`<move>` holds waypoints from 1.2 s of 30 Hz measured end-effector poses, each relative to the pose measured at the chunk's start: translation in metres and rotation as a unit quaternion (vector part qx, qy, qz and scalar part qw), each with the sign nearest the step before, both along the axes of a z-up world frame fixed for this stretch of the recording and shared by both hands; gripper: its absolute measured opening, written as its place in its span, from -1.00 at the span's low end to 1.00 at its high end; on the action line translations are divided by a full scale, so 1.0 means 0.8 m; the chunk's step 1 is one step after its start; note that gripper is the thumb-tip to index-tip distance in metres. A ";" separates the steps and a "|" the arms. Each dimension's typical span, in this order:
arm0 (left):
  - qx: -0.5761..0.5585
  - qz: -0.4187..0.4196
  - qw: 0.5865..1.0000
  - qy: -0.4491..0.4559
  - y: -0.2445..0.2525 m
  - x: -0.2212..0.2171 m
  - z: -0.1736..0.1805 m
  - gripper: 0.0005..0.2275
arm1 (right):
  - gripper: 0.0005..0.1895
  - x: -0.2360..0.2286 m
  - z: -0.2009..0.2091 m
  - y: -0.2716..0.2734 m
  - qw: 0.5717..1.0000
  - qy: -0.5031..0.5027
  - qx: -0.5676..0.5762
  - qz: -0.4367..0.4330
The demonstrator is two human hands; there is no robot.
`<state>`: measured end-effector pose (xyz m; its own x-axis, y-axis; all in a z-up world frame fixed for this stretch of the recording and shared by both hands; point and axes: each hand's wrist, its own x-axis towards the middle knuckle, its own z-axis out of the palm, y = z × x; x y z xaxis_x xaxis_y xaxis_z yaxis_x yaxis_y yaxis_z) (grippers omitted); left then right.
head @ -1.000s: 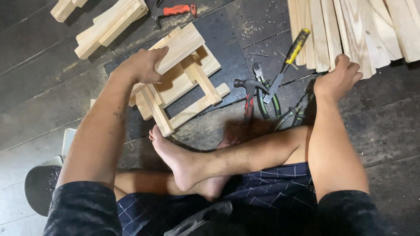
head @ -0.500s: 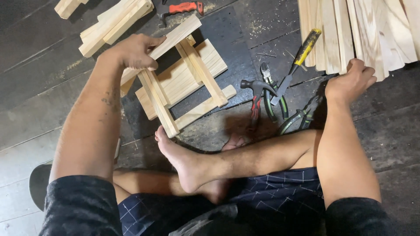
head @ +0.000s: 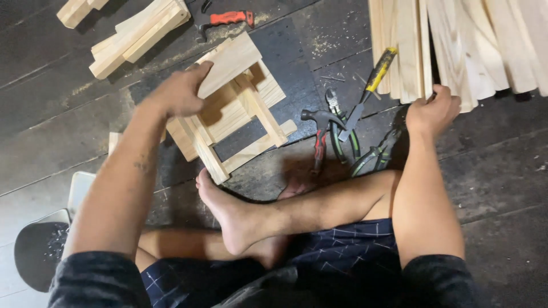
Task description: Assembling a wooden frame by hammering nails into wood pieces and using pliers for adjustments.
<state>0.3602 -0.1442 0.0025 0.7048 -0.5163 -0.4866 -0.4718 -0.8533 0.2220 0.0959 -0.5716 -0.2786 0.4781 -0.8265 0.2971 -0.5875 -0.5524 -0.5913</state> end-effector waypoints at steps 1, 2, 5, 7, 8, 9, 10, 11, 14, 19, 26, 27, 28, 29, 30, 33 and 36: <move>-0.007 -0.002 1.000 0.000 0.017 0.004 -0.030 -0.22 | -0.65 0.002 -0.005 0.001 1.000 0.000 -0.007 -0.002; 0.015 0.009 0.999 -0.035 0.032 0.008 -0.064 -0.20 | -0.68 0.005 -0.010 -0.001 0.999 -0.045 0.006 -0.007; 0.032 0.012 0.995 -0.090 0.020 -0.036 -0.117 -0.09 | -0.75 -0.002 0.003 -0.007 0.995 -0.097 0.012 0.003; 0.047 0.028 0.992 -0.117 0.028 -0.084 -0.131 0.01 | -0.79 0.004 0.007 0.006 0.993 -0.110 0.024 0.041; 0.053 0.017 0.991 -0.119 0.027 -0.099 -0.142 -0.04 | -0.81 0.002 0.008 0.002 0.989 -0.131 0.058 0.037; 0.058 0.005 0.991 -0.121 0.023 -0.113 -0.155 -0.08 | -0.82 0.001 0.008 -0.004 0.983 -0.152 0.093 0.033; 0.052 0.006 0.992 -0.117 0.026 -0.107 -0.165 -0.08 | -0.82 0.003 0.022 0.000 0.985 -0.148 0.088 0.034; 0.056 0.000 0.990 -0.128 0.028 -0.101 -0.176 -0.08 | -0.83 0.004 0.035 0.003 0.960 -0.207 0.186 0.027; 0.073 -0.018 0.987 -0.140 0.039 -0.105 -0.189 -0.08 | -0.84 0.001 0.057 0.005 0.892 -0.315 0.325 -0.003; 0.066 -0.072 0.980 -0.173 0.065 -0.060 -0.190 -0.12 | -0.85 -0.013 0.132 0.055 0.802 -0.445 0.397 0.012; -0.410 0.181 0.892 0.059 0.102 -0.083 -0.164 -0.39 | -0.89 -0.013 0.132 0.174 0.751 -0.340 0.546 0.154; -0.558 0.282 0.745 0.233 0.107 -0.100 -0.159 -0.50 | -0.86 -0.007 0.126 0.200 0.729 -0.313 0.578 0.190; -0.556 0.285 0.745 0.234 0.123 -0.113 -0.164 -0.50 | -0.86 0.001 0.120 0.221 0.729 -0.311 0.580 0.189; -0.531 0.307 0.757 0.225 0.139 -0.126 -0.170 -0.39 | -0.85 0.010 0.114 0.243 0.709 -0.287 0.609 0.211; -0.507 0.328 0.767 0.216 0.155 -0.140 -0.176 -0.28 | -0.82 0.019 0.109 0.264 0.689 -0.262 0.635 0.233; -0.513 0.401 0.741 0.164 0.210 -0.153 -0.168 -0.34 | -0.80 0.055 0.111 0.306 0.681 -0.218 0.663 0.223; -0.502 0.467 0.726 0.054 0.231 -0.143 -0.170 -0.52 | -0.72 0.088 0.098 0.351 0.737 -0.117 0.628 0.221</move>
